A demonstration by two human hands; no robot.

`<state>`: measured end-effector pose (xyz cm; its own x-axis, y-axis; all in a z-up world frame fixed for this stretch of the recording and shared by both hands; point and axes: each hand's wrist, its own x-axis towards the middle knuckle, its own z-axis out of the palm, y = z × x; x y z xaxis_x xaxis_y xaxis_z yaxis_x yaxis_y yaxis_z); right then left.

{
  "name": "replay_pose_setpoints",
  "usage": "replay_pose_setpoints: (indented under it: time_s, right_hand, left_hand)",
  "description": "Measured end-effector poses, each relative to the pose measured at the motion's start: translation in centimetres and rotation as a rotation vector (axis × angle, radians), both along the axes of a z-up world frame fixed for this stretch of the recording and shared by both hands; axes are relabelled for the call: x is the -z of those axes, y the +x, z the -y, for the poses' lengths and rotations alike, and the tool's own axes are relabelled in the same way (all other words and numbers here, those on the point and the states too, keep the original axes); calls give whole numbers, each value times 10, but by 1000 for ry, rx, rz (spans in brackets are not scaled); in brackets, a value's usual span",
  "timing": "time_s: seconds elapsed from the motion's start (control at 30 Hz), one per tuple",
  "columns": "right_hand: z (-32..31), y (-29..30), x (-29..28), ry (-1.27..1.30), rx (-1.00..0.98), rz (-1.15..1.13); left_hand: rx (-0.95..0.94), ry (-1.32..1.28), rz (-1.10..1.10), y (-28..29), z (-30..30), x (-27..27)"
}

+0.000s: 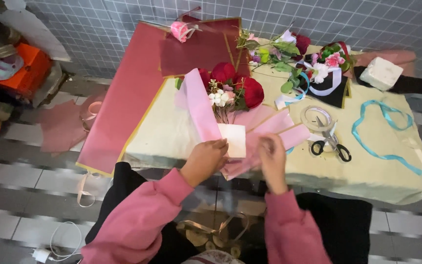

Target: Wrapping a bouquet of red roses in pink paper and securing it with tape.

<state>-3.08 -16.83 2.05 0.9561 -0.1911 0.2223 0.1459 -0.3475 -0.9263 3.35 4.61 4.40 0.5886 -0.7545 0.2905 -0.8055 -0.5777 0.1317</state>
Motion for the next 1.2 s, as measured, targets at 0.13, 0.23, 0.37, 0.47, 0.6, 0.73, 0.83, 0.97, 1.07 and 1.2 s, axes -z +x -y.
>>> replay_pose_setpoints:
  time_s: [0.13, 0.23, 0.37, 0.47, 0.6, 0.73, 0.83, 0.97, 1.07, 1.2]
  right_hand:
    - [-25, -44, 88, 282, 541, -39]
    - [-45, -58, 110, 535, 493, -98]
    - [-58, -47, 123, 685, 549, -80]
    - [-61, -39, 111, 672, 600, -51]
    - [-47, -24, 123, 491, 595, -95]
    - [-31, -15, 125, 548, 444, -51]
    - [-35, -20, 98, 561, 358, -56]
    - [-30, -12, 100, 612, 283, -6]
    - [-35, -17, 82, 636, 199, -1]
    - [-30, -11, 82, 575, 166, 13]
  left_hand:
    - [8, -5, 61, 7, 6, 29]
    - [5, -69, 75, 4, 9, 19]
    - [20, -6, 171, 6, 10, 28]
    - [16, 43, 134, 3, 8, 18]
    - [24, 54, 71, 0, 4, 8]
    - [20, 40, 48, 3, 2, 2]
    - [25, 56, 23, -1, 0, -1]
    - [38, 73, -8, 1, -1, -8]
    - [30, 87, 4, 3, 1, 3]
    - [26, 87, 13, 4, 4, 6]
